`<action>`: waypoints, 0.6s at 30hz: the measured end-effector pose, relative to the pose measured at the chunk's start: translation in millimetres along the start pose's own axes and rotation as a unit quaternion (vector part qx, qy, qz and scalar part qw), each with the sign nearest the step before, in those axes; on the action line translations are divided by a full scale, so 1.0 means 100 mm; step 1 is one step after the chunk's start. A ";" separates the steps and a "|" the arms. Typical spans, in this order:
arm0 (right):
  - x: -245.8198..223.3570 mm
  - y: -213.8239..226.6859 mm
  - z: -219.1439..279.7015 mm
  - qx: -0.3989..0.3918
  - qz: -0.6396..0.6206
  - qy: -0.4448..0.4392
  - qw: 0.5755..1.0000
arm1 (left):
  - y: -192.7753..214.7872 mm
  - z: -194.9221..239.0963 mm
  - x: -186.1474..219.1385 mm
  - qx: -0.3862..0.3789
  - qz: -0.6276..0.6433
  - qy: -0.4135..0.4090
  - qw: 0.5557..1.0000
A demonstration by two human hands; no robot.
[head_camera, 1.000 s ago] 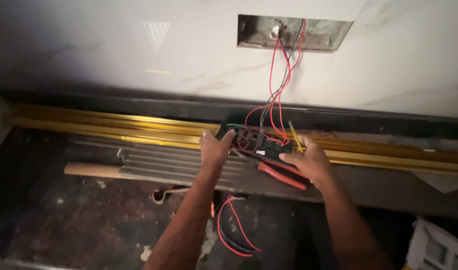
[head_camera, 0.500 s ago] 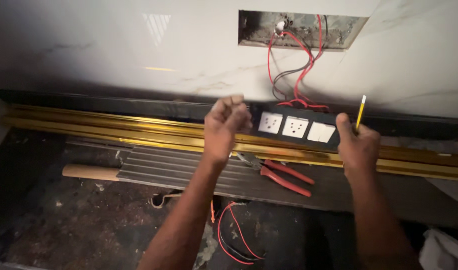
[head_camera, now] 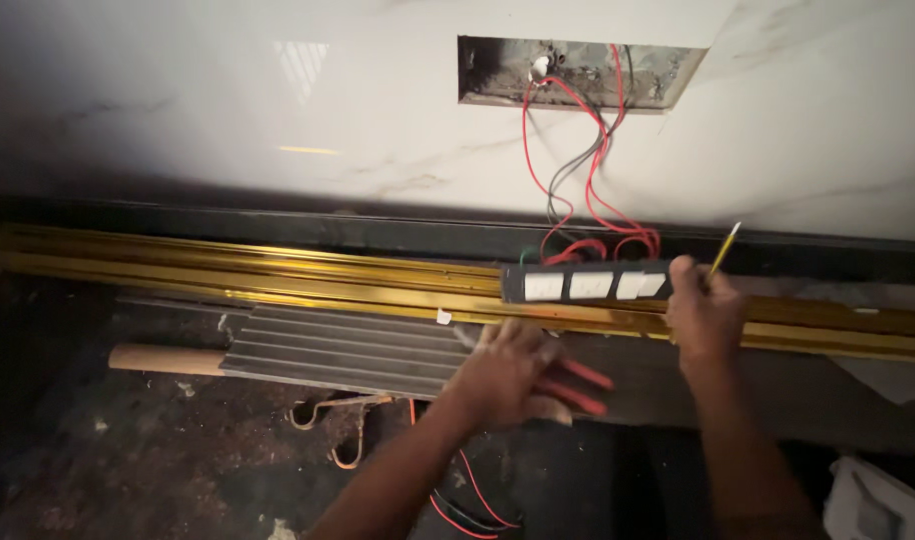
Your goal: The person connects electrical wires to a switchboard plate by hand and using pliers. They then position the plate against a wall opening and use a screwdriver to tighten screws, securing the plate to the wall.
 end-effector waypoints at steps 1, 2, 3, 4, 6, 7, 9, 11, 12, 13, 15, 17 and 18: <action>0.03 0.00 0.02 -0.002 0.008 -0.019 1.000 | 0.00 0.02 0.03 -0.009 -0.018 -0.010 1.000; 0.07 0.00 0.05 -0.006 0.016 -0.040 0.999 | -0.01 0.06 0.07 -0.004 -0.038 -0.018 0.999; 0.11 0.00 0.07 -0.010 0.024 -0.061 0.998 | -0.04 0.13 0.13 0.001 -0.057 -0.026 0.998; 0.11 -0.02 0.08 -0.016 0.016 -0.053 0.998 | -0.09 0.20 0.17 0.007 -0.078 -0.035 0.996; 0.12 -0.03 0.09 -0.025 0.001 -0.038 0.999 | -0.14 0.25 0.23 0.084 -0.147 -0.015 0.985; 0.07 -0.04 0.10 -0.032 0.035 0.027 0.999 | -0.15 0.26 0.23 0.122 -0.180 -0.006 0.976; -0.04 -0.07 0.19 -0.050 0.104 0.154 0.981 | -0.23 0.30 0.26 0.119 -0.161 0.020 0.980; 0.02 0.01 0.25 0.019 0.249 0.072 0.966 | -0.26 0.30 0.26 0.119 -0.166 0.035 0.978; 0.03 0.06 0.30 0.053 0.320 0.030 0.945 | -0.27 0.29 0.28 0.119 -0.176 0.036 0.976; 0.01 0.03 0.36 0.025 0.336 0.061 0.940 | -0.27 0.29 0.28 0.120 -0.187 0.037 0.974; -0.04 -0.03 0.51 -0.032 0.366 0.121 0.922 | -0.25 0.30 0.29 0.119 -0.185 0.034 0.975; 0.02 -0.05 0.56 -0.092 0.349 -0.006 0.933 | -0.20 0.30 0.30 0.108 -0.182 0.032 0.977; 0.06 -0.09 0.61 -0.120 0.337 -0.070 0.931 | -0.16 0.29 0.31 0.098 -0.180 0.031 0.978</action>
Point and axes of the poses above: each hand's wrist, its own z-axis away from the middle knuckle, its own y-axis out of the back of the hand, x = y × z, the point moved 5 cm from there along -z, towards the middle knuckle, and after that the axes turned 6 degrees about -z, right-handed, at the moved point
